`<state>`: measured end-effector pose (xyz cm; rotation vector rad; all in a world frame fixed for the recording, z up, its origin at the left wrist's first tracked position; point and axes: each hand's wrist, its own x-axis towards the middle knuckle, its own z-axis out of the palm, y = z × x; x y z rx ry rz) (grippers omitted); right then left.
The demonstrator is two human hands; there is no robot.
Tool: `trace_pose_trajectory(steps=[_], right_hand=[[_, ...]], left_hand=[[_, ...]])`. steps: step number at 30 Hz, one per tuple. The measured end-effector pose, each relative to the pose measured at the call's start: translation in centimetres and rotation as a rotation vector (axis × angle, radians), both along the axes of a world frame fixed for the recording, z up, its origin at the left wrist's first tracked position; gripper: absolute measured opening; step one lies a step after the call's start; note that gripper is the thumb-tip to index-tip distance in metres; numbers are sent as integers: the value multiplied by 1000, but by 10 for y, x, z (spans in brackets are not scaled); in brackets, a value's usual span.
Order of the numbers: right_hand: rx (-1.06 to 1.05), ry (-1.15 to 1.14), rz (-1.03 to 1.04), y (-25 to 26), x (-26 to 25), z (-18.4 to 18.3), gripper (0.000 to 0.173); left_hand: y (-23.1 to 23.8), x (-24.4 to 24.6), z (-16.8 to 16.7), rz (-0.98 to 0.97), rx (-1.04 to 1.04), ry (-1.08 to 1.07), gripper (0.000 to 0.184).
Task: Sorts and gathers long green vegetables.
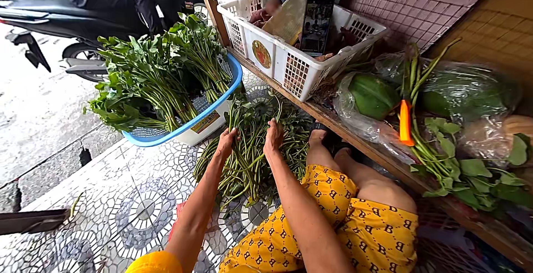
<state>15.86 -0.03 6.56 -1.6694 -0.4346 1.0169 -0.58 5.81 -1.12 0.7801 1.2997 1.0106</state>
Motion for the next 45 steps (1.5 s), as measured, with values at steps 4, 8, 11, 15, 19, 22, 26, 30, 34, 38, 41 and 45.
trace_pose_trajectory(steps=[4,8,11,15,19,22,26,30,34,38,41,45], right_hand=[[-197,-80,97,-2,3,-1,40],[-296,-180,12,5,13,-6,68],[-331,-316,116,6,12,-3,85],[6,-116,431,-1,-7,-9,47],[-39,264,655,-5,-25,-17,61],[40,241,478,-4,-31,-22,50],[120,239,305,-1,-26,-22,24],[125,268,224,0,-23,-24,26],[140,284,189,0,-26,-23,25],[120,268,235,1,-24,-26,22],[135,260,254,0,-25,-27,23],[129,204,227,1,-25,-27,17]], left_hand=[[-7,-5,6,-95,22,-56,16],[-15,-7,14,-189,56,-111,16],[-21,-4,22,-272,90,-117,16],[-30,6,30,-331,127,-136,9],[-36,13,30,-372,203,-134,14],[-39,20,35,-364,212,-59,11],[-41,25,37,-311,192,-100,10],[-41,26,38,-308,187,-88,9],[-37,26,36,-250,186,-63,14],[-35,26,39,-216,162,-64,16],[-35,28,42,-211,147,-44,17],[-36,30,43,-224,150,24,16]])
